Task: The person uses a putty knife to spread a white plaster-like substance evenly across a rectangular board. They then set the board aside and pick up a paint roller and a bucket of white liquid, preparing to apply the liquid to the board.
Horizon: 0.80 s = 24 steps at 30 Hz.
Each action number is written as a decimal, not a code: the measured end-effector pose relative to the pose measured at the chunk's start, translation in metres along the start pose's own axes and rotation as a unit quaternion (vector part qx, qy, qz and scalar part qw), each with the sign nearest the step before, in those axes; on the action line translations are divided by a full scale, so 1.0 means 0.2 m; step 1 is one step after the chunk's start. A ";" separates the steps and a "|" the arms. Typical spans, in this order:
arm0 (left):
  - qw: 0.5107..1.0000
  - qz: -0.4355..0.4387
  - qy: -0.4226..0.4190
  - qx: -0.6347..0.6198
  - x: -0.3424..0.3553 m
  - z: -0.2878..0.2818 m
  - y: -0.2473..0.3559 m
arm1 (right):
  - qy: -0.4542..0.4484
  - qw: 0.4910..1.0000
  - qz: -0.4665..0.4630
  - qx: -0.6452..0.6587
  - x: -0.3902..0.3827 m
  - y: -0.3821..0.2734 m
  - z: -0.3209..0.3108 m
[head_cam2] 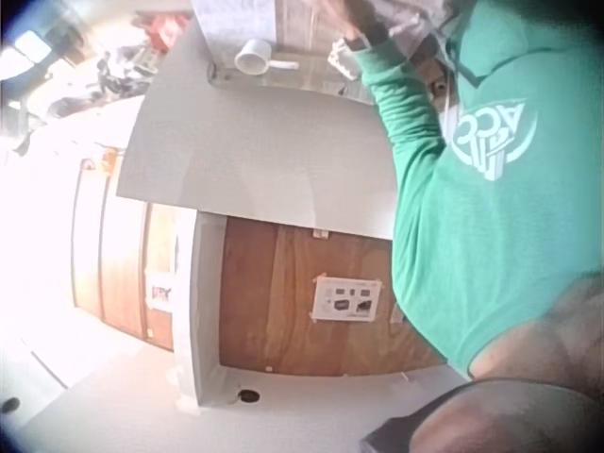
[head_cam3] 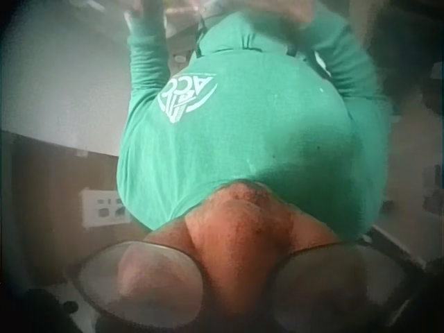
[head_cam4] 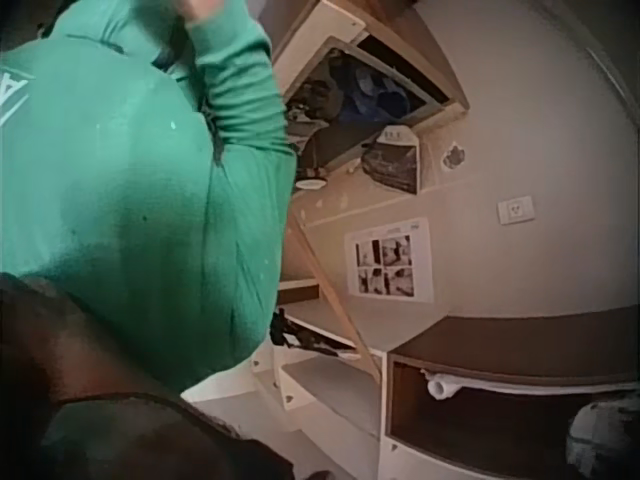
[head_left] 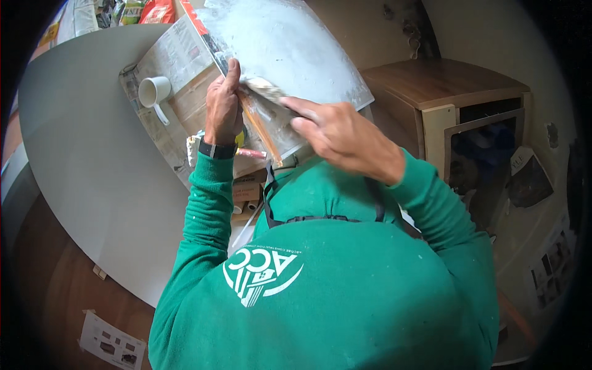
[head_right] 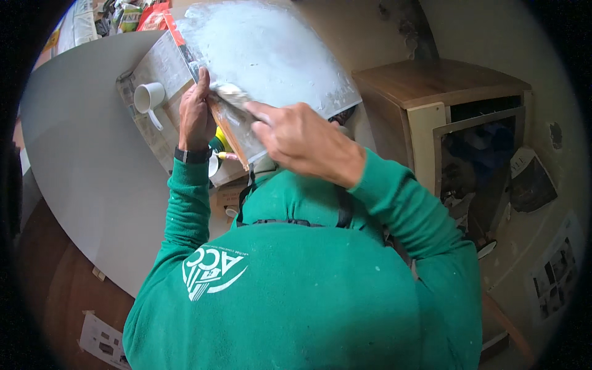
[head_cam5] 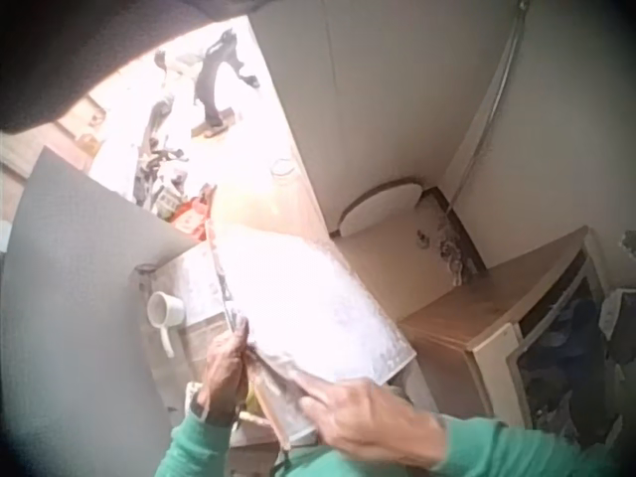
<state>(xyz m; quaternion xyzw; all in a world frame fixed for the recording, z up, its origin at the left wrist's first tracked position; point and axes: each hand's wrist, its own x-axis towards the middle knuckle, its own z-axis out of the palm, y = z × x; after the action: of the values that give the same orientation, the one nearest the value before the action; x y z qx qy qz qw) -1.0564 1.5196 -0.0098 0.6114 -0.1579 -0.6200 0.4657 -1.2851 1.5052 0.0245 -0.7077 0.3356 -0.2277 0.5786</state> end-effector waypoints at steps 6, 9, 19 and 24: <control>0.999 -0.003 0.022 0.039 -0.06 -0.01 -0.03 | 0.014 0.994 0.065 -0.085 0.02 0.17 0.00; 0.999 0.002 0.026 0.037 -0.08 -0.01 -0.03 | -0.065 0.987 0.140 -0.051 0.03 0.18 0.00; 0.997 0.006 0.060 0.044 -0.12 -0.03 -0.04 | -0.129 0.968 0.212 -0.043 -0.01 0.17 0.00; 0.998 0.018 0.054 0.027 -0.09 -0.04 -0.06 | -0.016 0.979 0.199 -0.049 -0.02 0.31 0.02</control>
<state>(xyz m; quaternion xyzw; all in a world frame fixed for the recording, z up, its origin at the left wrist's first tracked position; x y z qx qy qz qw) -1.0572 1.5431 -0.0086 0.6533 -0.1598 -0.5734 0.4679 -1.2979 1.5044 -0.0363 -0.6582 0.4707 -0.0797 0.5820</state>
